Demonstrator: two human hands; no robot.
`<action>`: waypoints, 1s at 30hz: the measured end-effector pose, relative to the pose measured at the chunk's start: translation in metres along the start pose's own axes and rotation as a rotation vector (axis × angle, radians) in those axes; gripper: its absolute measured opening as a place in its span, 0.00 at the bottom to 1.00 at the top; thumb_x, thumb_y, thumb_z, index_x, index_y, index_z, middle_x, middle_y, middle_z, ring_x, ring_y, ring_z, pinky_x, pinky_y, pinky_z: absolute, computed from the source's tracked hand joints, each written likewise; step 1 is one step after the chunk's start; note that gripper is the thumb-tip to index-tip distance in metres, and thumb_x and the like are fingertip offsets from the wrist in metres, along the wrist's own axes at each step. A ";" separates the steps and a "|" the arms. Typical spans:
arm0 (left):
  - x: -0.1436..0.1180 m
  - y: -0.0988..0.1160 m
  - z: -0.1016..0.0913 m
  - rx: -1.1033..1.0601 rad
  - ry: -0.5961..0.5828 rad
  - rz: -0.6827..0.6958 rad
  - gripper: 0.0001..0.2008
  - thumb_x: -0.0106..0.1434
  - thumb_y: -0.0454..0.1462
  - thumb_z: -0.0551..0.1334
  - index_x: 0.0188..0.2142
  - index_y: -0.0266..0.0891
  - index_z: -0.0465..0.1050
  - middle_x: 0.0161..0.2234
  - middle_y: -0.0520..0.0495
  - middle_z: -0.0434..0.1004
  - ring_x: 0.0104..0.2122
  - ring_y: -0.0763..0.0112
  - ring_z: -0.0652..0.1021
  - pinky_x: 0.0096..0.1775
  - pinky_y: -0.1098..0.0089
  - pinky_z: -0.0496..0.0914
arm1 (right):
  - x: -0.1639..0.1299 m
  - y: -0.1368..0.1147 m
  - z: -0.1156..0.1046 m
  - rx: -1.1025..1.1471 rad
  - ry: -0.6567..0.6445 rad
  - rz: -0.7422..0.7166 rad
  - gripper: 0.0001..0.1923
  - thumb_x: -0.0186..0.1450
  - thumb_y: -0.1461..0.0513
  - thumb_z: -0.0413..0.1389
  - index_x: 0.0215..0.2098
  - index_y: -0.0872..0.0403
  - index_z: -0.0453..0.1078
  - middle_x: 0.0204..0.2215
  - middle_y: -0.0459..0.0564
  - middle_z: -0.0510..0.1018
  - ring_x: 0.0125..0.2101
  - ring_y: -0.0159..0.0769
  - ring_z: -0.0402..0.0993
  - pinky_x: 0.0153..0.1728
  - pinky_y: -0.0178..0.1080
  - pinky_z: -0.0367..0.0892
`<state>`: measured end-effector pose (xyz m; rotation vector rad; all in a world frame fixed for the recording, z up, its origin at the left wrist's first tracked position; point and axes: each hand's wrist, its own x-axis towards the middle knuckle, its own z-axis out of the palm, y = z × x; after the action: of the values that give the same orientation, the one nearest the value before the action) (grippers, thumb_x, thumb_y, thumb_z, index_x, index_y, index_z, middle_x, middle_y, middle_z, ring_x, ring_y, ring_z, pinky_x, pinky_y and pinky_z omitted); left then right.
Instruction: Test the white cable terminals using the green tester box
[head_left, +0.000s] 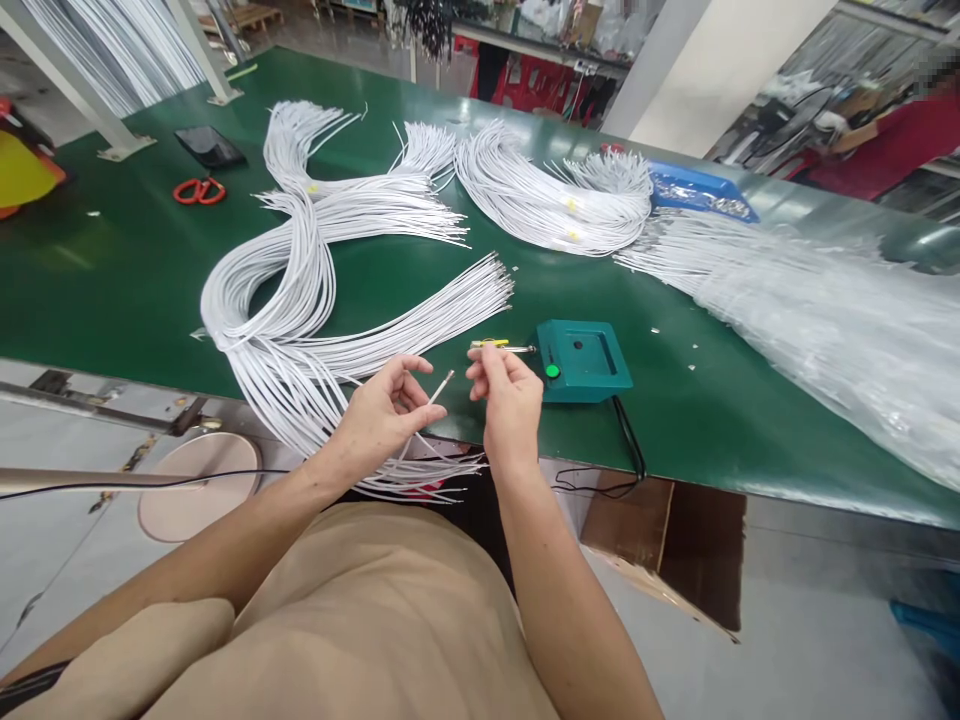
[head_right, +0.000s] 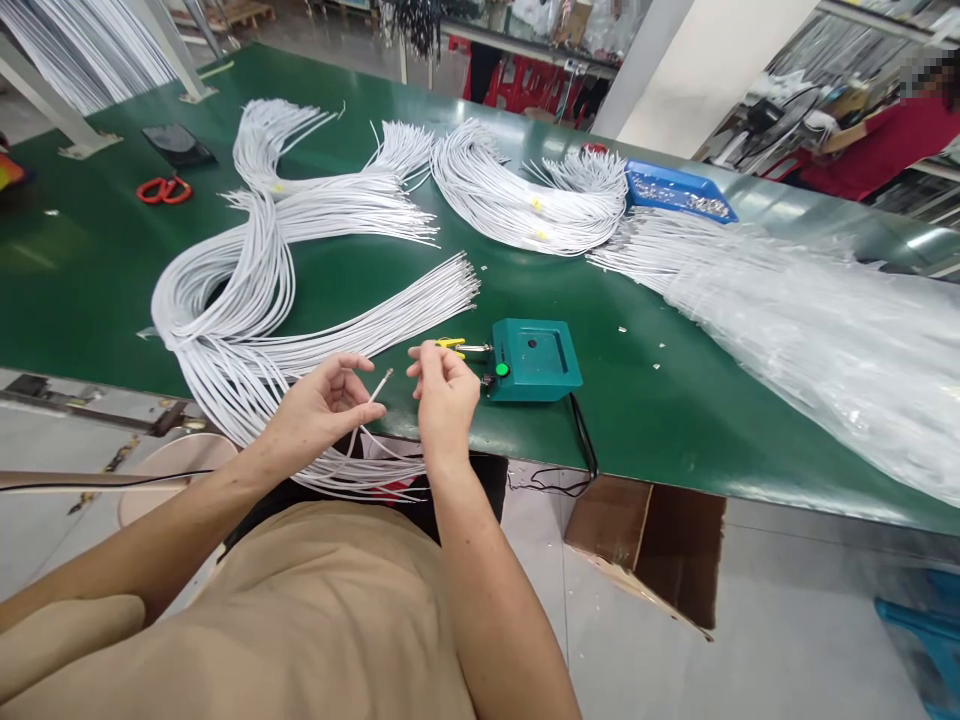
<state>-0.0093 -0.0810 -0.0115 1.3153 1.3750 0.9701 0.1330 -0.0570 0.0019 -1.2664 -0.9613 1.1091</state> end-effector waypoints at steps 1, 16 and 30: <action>0.000 0.000 0.000 0.004 0.007 0.001 0.23 0.51 0.40 0.69 0.45 0.41 0.64 0.25 0.57 0.69 0.23 0.77 0.69 0.29 0.74 0.65 | 0.001 0.000 -0.002 0.036 -0.010 0.024 0.18 0.60 0.49 0.54 0.28 0.56 0.73 0.21 0.43 0.71 0.18 0.24 0.58 0.22 0.32 0.58; 0.000 0.000 0.001 -0.138 -0.051 -0.034 0.14 0.55 0.40 0.66 0.39 0.37 0.70 0.27 0.51 0.75 0.29 0.72 0.75 0.35 0.70 0.69 | -0.015 0.011 0.004 0.439 -0.228 0.360 0.07 0.54 0.60 0.61 0.26 0.56 0.73 0.18 0.39 0.63 0.19 0.23 0.52 0.22 0.32 0.53; -0.004 0.005 -0.002 -0.172 -0.126 -0.103 0.10 0.57 0.41 0.65 0.34 0.36 0.73 0.28 0.51 0.75 0.28 0.74 0.75 0.34 0.72 0.69 | -0.003 0.000 -0.007 0.156 -0.340 0.208 0.06 0.55 0.58 0.62 0.28 0.53 0.77 0.26 0.44 0.76 0.26 0.28 0.63 0.31 0.34 0.60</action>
<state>-0.0101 -0.0842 -0.0063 1.1460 1.2226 0.8992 0.1389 -0.0614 0.0011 -1.0874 -0.9837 1.5678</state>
